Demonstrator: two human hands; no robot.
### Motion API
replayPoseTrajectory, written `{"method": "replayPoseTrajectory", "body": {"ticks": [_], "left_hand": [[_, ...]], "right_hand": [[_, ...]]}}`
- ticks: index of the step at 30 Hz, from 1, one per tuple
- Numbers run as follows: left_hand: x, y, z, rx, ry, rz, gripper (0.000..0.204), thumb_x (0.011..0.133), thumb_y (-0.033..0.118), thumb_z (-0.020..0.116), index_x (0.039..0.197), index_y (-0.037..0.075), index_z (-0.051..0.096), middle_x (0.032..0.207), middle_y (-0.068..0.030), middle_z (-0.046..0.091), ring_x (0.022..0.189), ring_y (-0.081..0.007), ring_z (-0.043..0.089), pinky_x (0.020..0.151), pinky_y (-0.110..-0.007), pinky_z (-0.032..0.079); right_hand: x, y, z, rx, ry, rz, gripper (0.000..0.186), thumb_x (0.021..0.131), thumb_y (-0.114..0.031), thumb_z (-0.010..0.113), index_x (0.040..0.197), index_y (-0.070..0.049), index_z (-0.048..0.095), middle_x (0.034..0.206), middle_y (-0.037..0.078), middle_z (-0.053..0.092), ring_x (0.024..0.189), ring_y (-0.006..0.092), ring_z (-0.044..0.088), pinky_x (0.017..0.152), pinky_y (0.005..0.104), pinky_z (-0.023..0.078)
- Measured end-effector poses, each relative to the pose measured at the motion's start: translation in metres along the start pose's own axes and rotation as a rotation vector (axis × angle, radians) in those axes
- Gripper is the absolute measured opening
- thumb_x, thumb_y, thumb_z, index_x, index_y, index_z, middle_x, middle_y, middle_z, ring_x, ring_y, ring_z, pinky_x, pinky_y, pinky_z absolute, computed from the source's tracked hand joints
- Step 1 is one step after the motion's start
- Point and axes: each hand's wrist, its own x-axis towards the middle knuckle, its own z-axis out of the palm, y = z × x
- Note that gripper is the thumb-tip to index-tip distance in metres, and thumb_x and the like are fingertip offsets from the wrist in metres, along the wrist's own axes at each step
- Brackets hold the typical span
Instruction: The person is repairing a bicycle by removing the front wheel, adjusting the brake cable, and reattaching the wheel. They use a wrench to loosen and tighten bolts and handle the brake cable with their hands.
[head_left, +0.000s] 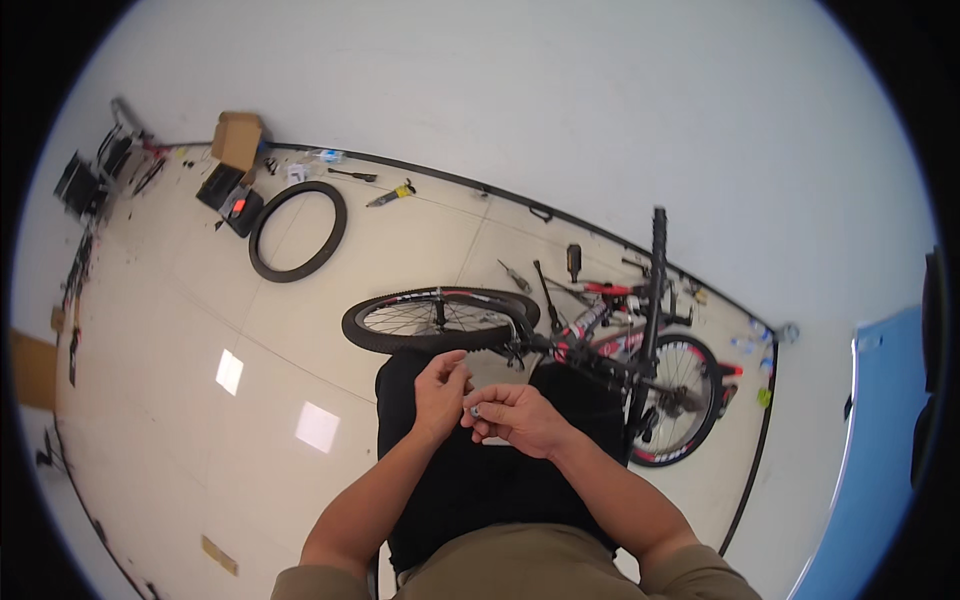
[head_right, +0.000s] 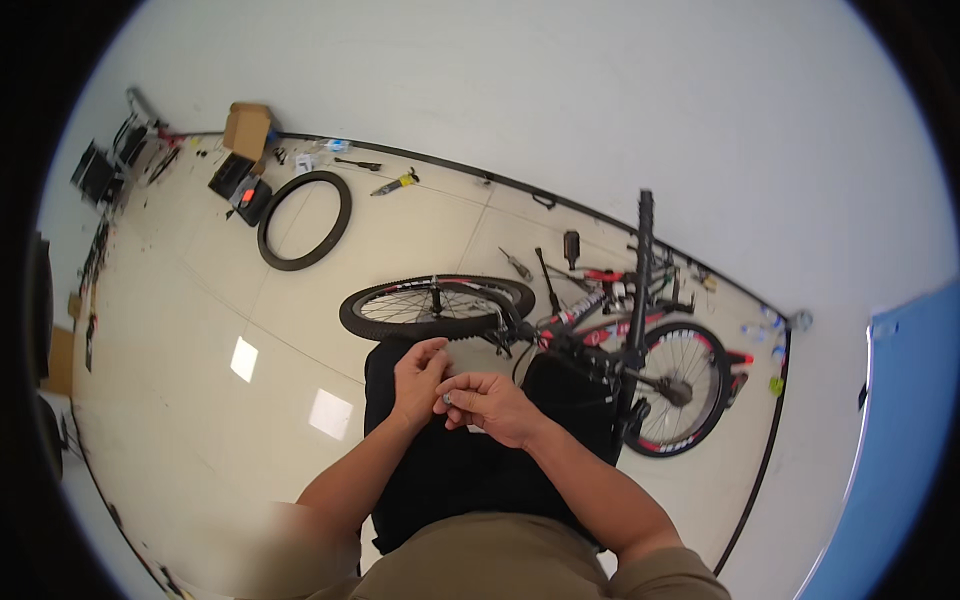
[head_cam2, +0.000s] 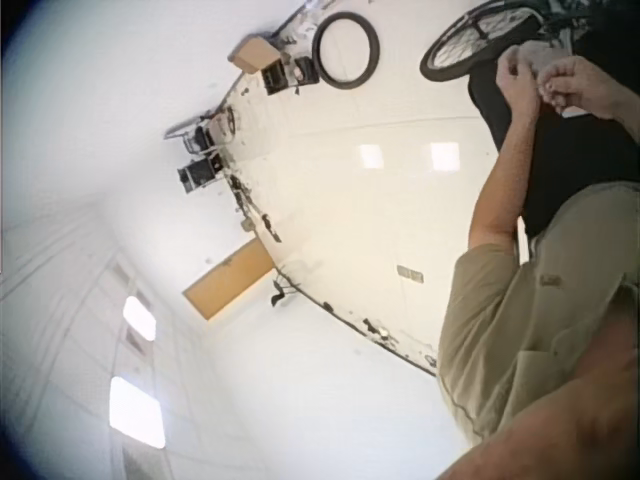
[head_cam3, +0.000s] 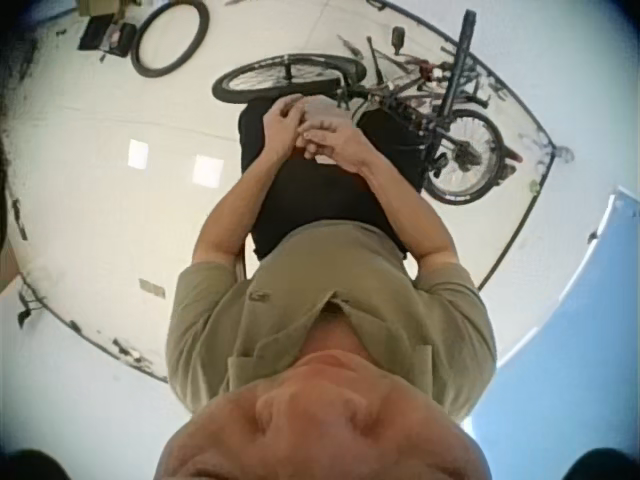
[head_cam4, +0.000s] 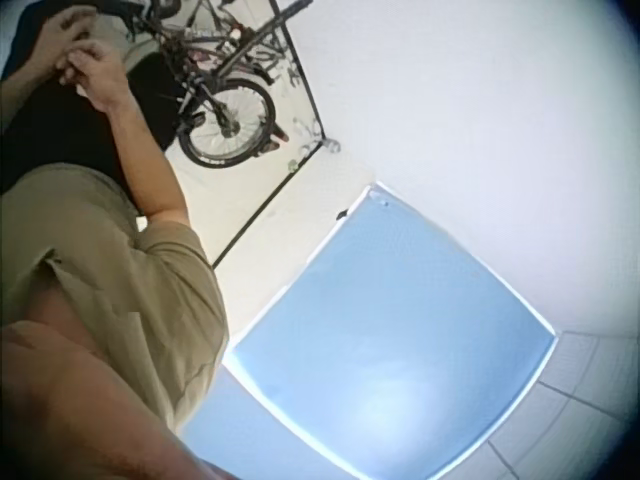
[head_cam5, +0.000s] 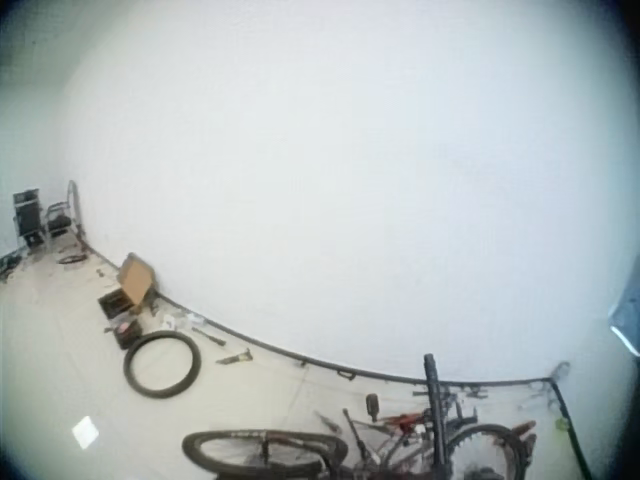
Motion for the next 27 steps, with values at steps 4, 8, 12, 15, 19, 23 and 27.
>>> {"method": "replayPoseTrajectory", "body": {"ticks": [4, 8, 12, 15, 19, 23, 27], "left_hand": [[-0.048, -0.003, -0.017, 0.416, -0.121, 0.348, 0.022, 0.093, 0.003, 0.063, 0.115, 0.000, 0.065, 0.094, -0.0067, 0.065, 0.075, -0.0109, 0.062, 0.067, -0.025, 0.052], [-0.061, 0.005, -0.006, 0.776, -0.221, 0.676, 0.024, 0.084, -0.004, 0.069, 0.107, 0.001, 0.068, 0.107, -0.0142, 0.066, 0.084, -0.0218, 0.067, 0.074, -0.029, 0.055], [-0.058, -0.001, -0.004, 0.799, -0.188, 0.571, 0.026, 0.081, -0.002, 0.073, 0.106, 0.001, 0.069, 0.103, -0.0134, 0.067, 0.083, -0.0237, 0.067, 0.074, -0.031, 0.055], [-0.060, -0.001, -0.004, 0.790, -0.187, 0.556, 0.022, 0.081, -0.001, 0.075, 0.102, 0.001, 0.069, 0.098, -0.0121, 0.067, 0.080, -0.0222, 0.067, 0.072, -0.030, 0.054], [-0.059, 0.003, -0.003, 0.812, -0.206, 0.497, 0.016, 0.082, -0.001, 0.075, 0.097, 0.001, 0.069, 0.095, -0.0097, 0.067, 0.077, -0.0188, 0.065, 0.070, -0.029, 0.053], [-0.058, 0.003, -0.005, 0.680, -0.194, 0.369, 0.014, 0.083, -0.002, 0.074, 0.096, 0.001, 0.070, 0.095, -0.0063, 0.067, 0.079, -0.0123, 0.064, 0.070, -0.026, 0.052], [-0.057, -0.001, -0.013, 0.550, -0.203, 0.301, 0.015, 0.085, -0.004, 0.072, 0.099, 0.001, 0.071, 0.098, -0.0044, 0.068, 0.084, -0.0113, 0.064, 0.076, -0.025, 0.053]], "right_hand": [[0.008, 0.058, -0.036, 0.130, 0.087, 0.029, 0.017, 0.099, -0.010, 0.059, 0.114, 0.000, 0.060, 0.101, 0.008, 0.067, 0.080, 0.0137, 0.064, 0.081, 0.0332, 0.057], [0.020, 0.080, -0.062, 0.219, 0.099, 0.030, 0.016, 0.098, -0.013, 0.063, 0.110, -0.003, 0.061, 0.095, 0.005, 0.065, 0.078, 0.0132, 0.064, 0.077, 0.0324, 0.057], [0.026, 0.081, -0.070, 0.177, 0.090, 0.022, 0.018, 0.096, -0.014, 0.066, 0.109, -0.004, 0.060, 0.092, 0.004, 0.064, 0.077, 0.0136, 0.064, 0.073, 0.0302, 0.057], [0.024, 0.077, -0.068, 0.119, 0.101, 0.012, 0.019, 0.095, -0.013, 0.067, 0.109, -0.004, 0.059, 0.092, 0.005, 0.065, 0.076, 0.0137, 0.064, 0.071, 0.0296, 0.057], [0.024, 0.079, -0.068, 0.067, 0.124, 0.000, 0.018, 0.093, -0.010, 0.069, 0.106, -0.003, 0.059, 0.089, 0.006, 0.065, 0.071, 0.0139, 0.064, 0.067, 0.0292, 0.057], [0.024, 0.075, -0.066, 0.085, 0.109, -0.013, 0.019, 0.093, -0.014, 0.069, 0.103, -0.001, 0.059, 0.087, 0.008, 0.066, 0.070, 0.0148, 0.066, 0.068, 0.0308, 0.059], [0.025, 0.074, -0.065, 0.102, 0.071, -0.028, 0.019, 0.096, -0.015, 0.067, 0.104, -0.001, 0.058, 0.089, 0.009, 0.067, 0.073, 0.0164, 0.068, 0.070, 0.0323, 0.060]]}}
